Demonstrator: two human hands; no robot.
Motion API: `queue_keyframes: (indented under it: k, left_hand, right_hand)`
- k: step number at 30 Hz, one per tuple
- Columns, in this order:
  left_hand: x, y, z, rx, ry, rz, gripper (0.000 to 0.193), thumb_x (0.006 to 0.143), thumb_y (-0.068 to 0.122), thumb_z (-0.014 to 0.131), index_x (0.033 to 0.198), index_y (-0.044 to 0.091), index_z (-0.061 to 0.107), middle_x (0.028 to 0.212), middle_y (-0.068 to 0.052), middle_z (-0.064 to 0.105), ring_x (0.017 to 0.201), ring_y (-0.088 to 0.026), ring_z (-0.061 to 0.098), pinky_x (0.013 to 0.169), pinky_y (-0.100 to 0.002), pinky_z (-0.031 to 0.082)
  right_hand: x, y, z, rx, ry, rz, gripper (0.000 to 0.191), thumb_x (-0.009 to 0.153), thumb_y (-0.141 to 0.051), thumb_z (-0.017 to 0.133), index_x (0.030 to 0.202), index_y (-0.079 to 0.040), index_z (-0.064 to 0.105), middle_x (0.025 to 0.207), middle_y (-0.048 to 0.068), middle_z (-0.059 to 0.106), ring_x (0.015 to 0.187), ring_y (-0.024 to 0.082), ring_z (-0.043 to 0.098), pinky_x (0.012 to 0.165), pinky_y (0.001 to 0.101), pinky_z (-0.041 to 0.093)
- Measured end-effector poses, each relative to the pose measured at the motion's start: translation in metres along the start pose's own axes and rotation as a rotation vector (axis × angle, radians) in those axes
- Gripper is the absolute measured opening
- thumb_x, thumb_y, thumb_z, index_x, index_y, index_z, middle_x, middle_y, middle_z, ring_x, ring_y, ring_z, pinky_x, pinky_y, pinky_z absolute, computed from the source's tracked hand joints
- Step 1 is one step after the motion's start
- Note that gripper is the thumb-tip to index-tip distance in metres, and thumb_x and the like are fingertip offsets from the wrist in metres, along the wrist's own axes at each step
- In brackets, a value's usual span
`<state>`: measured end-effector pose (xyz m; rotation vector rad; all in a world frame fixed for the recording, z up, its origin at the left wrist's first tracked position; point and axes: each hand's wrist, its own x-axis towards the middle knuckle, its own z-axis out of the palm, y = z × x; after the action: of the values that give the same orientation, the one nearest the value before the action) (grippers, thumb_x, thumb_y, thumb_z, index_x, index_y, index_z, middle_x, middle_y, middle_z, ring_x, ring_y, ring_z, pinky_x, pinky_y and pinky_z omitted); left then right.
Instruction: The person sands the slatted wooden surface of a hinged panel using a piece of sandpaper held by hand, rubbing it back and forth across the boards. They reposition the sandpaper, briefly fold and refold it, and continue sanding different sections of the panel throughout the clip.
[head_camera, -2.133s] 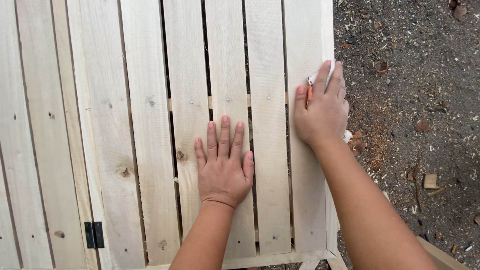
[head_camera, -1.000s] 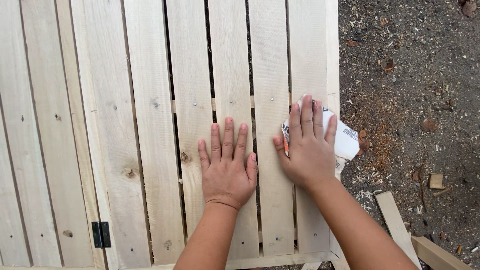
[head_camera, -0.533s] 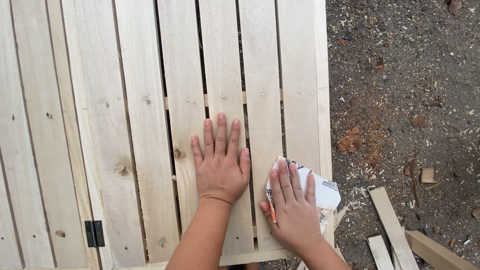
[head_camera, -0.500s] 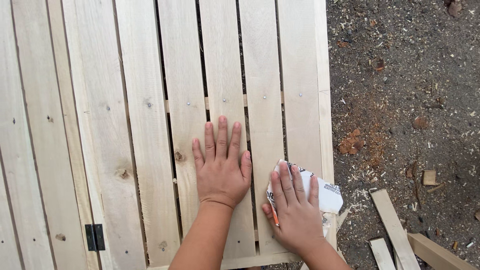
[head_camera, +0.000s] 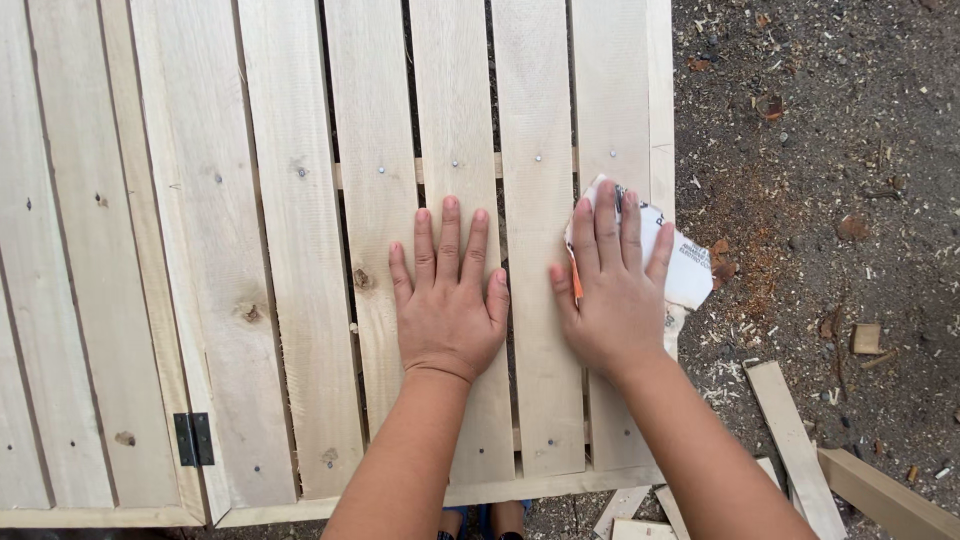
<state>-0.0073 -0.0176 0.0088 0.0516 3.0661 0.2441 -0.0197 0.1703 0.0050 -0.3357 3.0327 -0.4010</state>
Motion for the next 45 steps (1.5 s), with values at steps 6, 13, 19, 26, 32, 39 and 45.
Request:
queue_keyframes:
  k: [6,13,19,26,32,39,45]
  left_hand:
    - [0.002,0.002,-0.002,0.0,-0.015,-0.008,0.064,0.104,0.045,0.03,0.165,0.026,0.019,0.173,-0.003,0.005,0.159,-0.026,0.003,0.127,-0.053,0.002]
    - [0.002,0.001,-0.001,-0.011,0.001,-0.011,0.064,0.102,0.045,0.033,0.163,0.027,0.025,0.172,-0.003,0.011,0.158,-0.026,0.006,0.126,-0.054,0.002]
    - [0.002,-0.001,-0.002,-0.036,0.008,-0.003,0.064,0.103,0.044,0.034,0.164,0.025,0.025,0.173,-0.004,0.012,0.159,-0.026,0.007,0.127,-0.054,0.003]
    - [0.002,0.002,-0.003,-0.035,0.01,-0.001,0.065,0.103,0.044,0.033,0.164,0.025,0.023,0.172,-0.005,0.009,0.159,-0.028,0.007,0.126,-0.055,0.003]
    - [0.004,0.0,0.001,-0.027,0.015,0.007,0.064,0.102,0.044,0.031,0.163,0.025,0.024,0.172,-0.004,0.01,0.158,-0.027,0.007,0.126,-0.054,0.004]
    - [0.001,0.0,0.0,-0.029,0.016,0.007,0.063,0.105,0.044,0.032,0.164,0.025,0.027,0.173,-0.005,0.011,0.159,-0.028,0.008,0.127,-0.054,0.004]
    - [0.004,0.001,-0.003,-0.037,0.035,0.006,0.063,0.104,0.043,0.034,0.164,0.023,0.029,0.173,-0.006,0.013,0.159,-0.029,0.009,0.127,-0.054,0.004]
  right_hand:
    - [-0.061,-0.008,-0.015,-0.097,0.03,-0.086,0.068,0.103,-0.048,0.034,0.159,-0.01,0.029,0.17,0.017,0.015,0.157,0.04,0.008,0.117,0.0722,0.002]
    - [0.122,0.031,-0.01,-0.05,-0.037,0.173,0.066,0.107,-0.05,0.031,0.164,-0.018,0.024,0.173,0.016,0.005,0.157,0.042,0.002,0.115,0.0724,0.014]
    - [0.027,-0.002,-0.016,-0.082,-0.035,0.078,0.069,0.107,-0.048,0.032,0.165,-0.013,0.022,0.173,0.016,0.004,0.158,0.041,0.001,0.114,0.0775,0.006]
    - [-0.061,-0.01,-0.006,-0.04,-0.002,-0.013,0.076,0.104,-0.05,0.034,0.16,0.001,0.024,0.171,0.019,0.013,0.158,0.035,0.008,0.118,0.0722,0.001]
    - [0.11,0.012,-0.01,-0.068,-0.066,0.082,0.076,0.105,-0.05,0.032,0.162,-0.002,0.017,0.17,0.017,0.007,0.156,0.035,0.004,0.118,0.0658,-0.004]
    - [0.036,-0.009,-0.016,0.013,-0.008,-0.024,0.071,0.108,-0.042,0.037,0.162,0.001,0.022,0.17,0.024,0.014,0.159,0.038,0.012,0.126,0.0567,0.009]
    - [-0.06,-0.012,-0.005,-0.004,-0.058,-0.149,0.074,0.1,-0.046,0.042,0.155,0.003,0.031,0.165,0.023,0.023,0.153,0.04,0.021,0.121,0.0571,0.017]
